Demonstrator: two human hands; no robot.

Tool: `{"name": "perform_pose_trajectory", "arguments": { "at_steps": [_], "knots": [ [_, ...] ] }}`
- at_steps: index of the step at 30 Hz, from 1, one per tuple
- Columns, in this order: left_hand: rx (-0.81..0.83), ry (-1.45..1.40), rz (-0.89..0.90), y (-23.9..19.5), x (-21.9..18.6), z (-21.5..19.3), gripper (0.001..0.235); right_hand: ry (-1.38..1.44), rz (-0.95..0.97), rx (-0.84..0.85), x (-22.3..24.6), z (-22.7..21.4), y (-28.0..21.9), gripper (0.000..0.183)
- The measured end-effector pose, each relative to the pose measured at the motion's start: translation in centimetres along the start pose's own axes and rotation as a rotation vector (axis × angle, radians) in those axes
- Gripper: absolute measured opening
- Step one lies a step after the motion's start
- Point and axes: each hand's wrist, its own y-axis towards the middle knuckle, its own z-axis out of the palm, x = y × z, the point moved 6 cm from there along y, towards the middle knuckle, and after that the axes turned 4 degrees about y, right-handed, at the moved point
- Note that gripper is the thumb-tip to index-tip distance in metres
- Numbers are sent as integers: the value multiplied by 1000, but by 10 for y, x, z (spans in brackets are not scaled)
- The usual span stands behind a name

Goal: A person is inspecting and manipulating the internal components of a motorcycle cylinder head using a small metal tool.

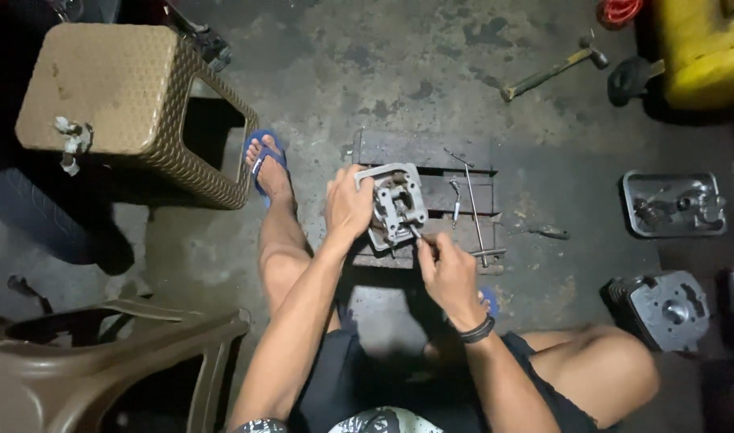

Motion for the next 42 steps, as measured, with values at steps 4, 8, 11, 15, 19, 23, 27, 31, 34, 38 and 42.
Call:
{"name": "perform_pose_trajectory", "arguments": {
  "at_steps": [4,8,11,15,19,23,27,31,34,38,42],
  "knots": [
    [-58,-106,-48,20,47,22,35,50,30,5,16,4,15,13],
    [-145,-176,-30,18,51,21,25,97,50,47,32,6,29,10],
    [-174,-276,-8,19,51,23,22,95,73,48,28,1,25,12],
    [-220,-342,45,19,50,27,22,49,99,27,19,7,26,12],
    [-231,-376,20,30,66,35,23,87,129,92,25,8,23,13],
    [-249,-328,99,21,53,28,22,21,108,63,18,17,21,17],
    [-244,-355,88,20,50,26,23,-47,31,35,28,6,20,17],
    [-235,-323,127,19,50,27,22,16,99,49,21,15,17,20],
    [-230,-354,115,20,51,26,24,-53,-35,-22,33,5,22,14],
    [-244,-361,87,20,54,29,24,-72,-62,-79,33,0,22,15],
    [-235,-353,-7,21,63,28,24,-36,-89,-65,43,-4,25,16]
  ]
}}
